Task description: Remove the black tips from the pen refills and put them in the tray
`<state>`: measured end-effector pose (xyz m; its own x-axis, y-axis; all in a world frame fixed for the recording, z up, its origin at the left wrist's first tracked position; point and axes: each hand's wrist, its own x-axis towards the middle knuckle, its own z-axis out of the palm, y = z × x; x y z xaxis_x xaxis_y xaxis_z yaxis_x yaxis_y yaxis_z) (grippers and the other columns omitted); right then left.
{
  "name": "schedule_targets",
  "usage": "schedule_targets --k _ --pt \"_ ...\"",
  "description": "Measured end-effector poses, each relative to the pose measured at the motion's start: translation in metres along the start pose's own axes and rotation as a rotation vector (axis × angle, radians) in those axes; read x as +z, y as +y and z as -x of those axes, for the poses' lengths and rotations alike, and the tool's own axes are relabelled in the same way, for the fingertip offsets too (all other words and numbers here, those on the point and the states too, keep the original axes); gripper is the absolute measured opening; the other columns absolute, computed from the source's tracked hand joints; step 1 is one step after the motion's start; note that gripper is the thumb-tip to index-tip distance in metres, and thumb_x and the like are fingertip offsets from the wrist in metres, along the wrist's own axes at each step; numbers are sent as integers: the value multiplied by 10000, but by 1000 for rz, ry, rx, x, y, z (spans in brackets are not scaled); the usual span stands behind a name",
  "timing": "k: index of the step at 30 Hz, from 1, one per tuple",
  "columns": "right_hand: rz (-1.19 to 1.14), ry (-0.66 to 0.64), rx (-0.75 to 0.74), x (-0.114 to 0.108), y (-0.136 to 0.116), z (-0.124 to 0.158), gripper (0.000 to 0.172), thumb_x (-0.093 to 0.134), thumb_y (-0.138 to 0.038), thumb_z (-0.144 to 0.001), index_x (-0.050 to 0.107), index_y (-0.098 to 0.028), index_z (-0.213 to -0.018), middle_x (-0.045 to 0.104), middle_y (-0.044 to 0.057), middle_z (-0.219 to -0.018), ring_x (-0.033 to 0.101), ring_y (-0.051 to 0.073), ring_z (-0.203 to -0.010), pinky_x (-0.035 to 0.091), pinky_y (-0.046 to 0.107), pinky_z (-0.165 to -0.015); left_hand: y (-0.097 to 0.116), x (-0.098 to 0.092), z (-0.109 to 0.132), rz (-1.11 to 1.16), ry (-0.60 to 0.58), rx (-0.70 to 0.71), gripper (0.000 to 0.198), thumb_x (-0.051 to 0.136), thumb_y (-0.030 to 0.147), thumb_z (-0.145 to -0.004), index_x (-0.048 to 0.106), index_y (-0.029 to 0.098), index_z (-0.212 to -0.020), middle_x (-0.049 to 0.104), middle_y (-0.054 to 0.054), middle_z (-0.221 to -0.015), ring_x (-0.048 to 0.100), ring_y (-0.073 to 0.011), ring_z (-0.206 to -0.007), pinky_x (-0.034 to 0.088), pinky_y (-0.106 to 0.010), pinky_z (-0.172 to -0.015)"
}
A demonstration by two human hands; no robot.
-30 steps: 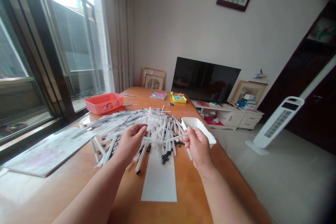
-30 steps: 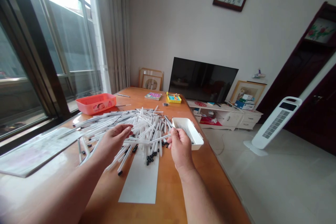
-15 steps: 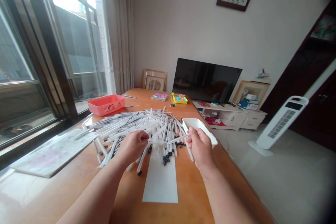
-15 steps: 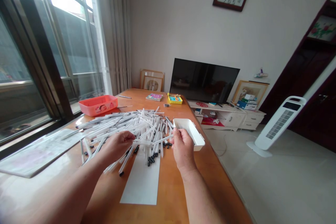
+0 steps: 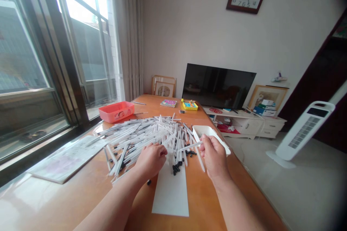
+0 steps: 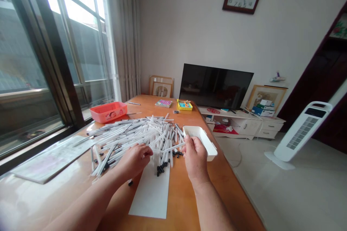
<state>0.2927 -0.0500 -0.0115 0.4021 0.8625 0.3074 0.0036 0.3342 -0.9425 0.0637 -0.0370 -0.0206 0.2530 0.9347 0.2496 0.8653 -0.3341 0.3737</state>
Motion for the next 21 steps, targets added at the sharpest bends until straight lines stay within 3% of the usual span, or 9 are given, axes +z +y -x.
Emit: schedule_targets --k 5,11,16,21 --pt "-8 13 16 -1 -2 1 374 663 -553 -872 637 -187 -798 546 -42 -596 426 81 -470 343 207 -435 3 3 1 53 14 33 254 519 139 -762 715 263 -867 733 -26 -965 622 -235 -977 409 -314 -832" --pt "5 25 10 0 -3 0 377 675 -552 -859 648 -182 -799 550 -36 -607 432 83 -482 352 206 -439 -11 3 -4 138 106 5 258 515 121 -756 711 239 -875 731 -35 -933 636 -210 -918 425 -285 -809" --pt "-5 51 4 0 -3 0 356 682 -532 -859 658 -180 -814 543 -40 -604 429 80 -480 350 201 -436 -26 -8 -8 98 246 -185 251 505 152 -792 715 235 -901 733 -45 -943 630 -215 -905 418 -296 -780" --pt "-18 68 8 0 -2 -2 359 685 -533 -855 662 -177 -818 540 -39 -595 420 79 -468 346 200 -425 -32 -20 -7 -21 348 -342 245 510 212 -810 712 272 -935 716 -48 -1065 582 -283 -1022 408 -384 -850"
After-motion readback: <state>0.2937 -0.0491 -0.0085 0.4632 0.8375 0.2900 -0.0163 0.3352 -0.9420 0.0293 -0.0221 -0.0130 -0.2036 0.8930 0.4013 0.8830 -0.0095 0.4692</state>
